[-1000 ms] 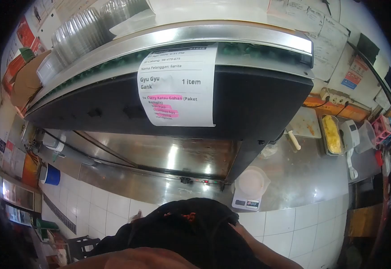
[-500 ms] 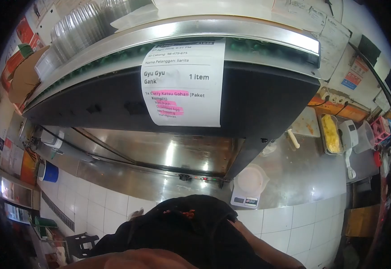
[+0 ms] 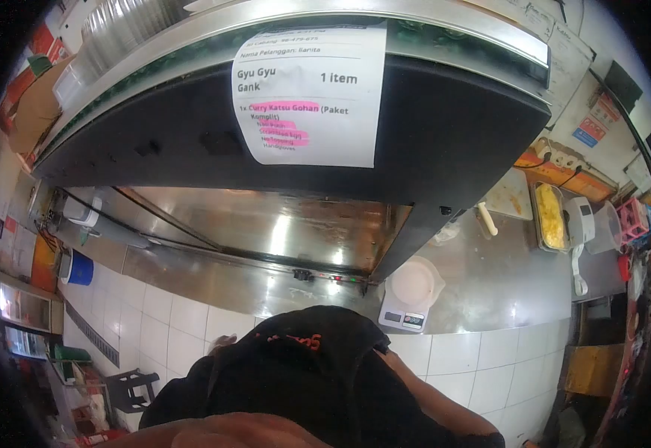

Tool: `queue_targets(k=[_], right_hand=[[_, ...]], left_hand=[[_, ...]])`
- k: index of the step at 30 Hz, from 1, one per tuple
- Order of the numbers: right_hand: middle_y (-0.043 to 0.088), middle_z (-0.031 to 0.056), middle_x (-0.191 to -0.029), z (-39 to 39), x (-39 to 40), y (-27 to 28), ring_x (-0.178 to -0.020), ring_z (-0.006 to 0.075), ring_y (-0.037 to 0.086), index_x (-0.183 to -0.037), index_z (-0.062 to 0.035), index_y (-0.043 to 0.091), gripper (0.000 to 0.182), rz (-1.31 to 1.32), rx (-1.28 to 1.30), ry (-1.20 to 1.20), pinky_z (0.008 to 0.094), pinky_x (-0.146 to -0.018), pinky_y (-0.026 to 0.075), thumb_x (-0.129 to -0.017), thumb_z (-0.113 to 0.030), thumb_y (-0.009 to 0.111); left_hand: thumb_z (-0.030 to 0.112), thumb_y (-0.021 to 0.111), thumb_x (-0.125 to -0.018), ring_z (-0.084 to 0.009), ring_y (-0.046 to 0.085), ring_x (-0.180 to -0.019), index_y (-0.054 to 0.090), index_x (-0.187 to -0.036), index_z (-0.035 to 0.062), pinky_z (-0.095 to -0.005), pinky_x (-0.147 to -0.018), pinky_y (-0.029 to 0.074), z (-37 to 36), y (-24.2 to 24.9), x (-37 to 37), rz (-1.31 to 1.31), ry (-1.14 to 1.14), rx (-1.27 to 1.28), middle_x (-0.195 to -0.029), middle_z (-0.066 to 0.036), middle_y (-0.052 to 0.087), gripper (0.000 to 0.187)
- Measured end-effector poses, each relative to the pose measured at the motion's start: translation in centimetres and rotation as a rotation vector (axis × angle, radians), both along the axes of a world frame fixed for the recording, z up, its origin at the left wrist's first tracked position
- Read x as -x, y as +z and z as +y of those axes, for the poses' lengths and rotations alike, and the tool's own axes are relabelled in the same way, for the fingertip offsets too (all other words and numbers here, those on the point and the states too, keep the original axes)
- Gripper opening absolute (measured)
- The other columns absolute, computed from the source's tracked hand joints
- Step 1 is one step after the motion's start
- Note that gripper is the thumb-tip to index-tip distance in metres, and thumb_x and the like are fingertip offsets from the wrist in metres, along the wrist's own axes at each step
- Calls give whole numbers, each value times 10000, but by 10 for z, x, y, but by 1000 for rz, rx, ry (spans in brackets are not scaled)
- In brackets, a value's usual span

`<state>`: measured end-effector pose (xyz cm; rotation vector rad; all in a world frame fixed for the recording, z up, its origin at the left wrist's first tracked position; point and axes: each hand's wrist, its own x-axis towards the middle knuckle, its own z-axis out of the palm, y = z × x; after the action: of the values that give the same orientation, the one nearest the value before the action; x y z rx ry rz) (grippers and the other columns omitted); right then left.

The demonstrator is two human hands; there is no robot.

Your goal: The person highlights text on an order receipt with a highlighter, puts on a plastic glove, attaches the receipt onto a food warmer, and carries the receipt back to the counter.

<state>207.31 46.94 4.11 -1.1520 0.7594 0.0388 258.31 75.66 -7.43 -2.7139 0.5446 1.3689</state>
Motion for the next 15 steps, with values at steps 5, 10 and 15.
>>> queue_targets(k=[5, 10, 15], right_hand=[[548, 153, -1283, -4, -16, -2, -1167, 241, 519, -1287, -57, 517, 408, -16, 10, 56, 363, -1000, 404, -888, -130, 572], [558, 151, -1262, -8, -38, -6, -1150, 242, 531, -1262, -57, 528, 421, -40, 19, 112, 363, -994, 410, -853, -121, 605], [568, 149, -1241, -11, -52, -7, -1133, 243, 542, -1238, -58, 539, 435, -59, 31, 154, 363, -988, 417, -818, -113, 639]], left_hand=[[564, 378, -914, -347, 534, -1178, 642, -1148, 70, -443, -997, 398, 14, -21, 1, -109, -165, 9, -1214, -186, 599, 607], [565, 396, -913, -353, 537, -1178, 637, -1159, 67, -438, -999, 402, 7, -2, 11, -31, -11, 2, -1220, -190, 598, 606], [558, 404, -919, -350, 539, -1182, 634, -1172, 71, -438, -1000, 403, 25, -24, 7, -112, -210, 48, -1215, -190, 602, 596]])
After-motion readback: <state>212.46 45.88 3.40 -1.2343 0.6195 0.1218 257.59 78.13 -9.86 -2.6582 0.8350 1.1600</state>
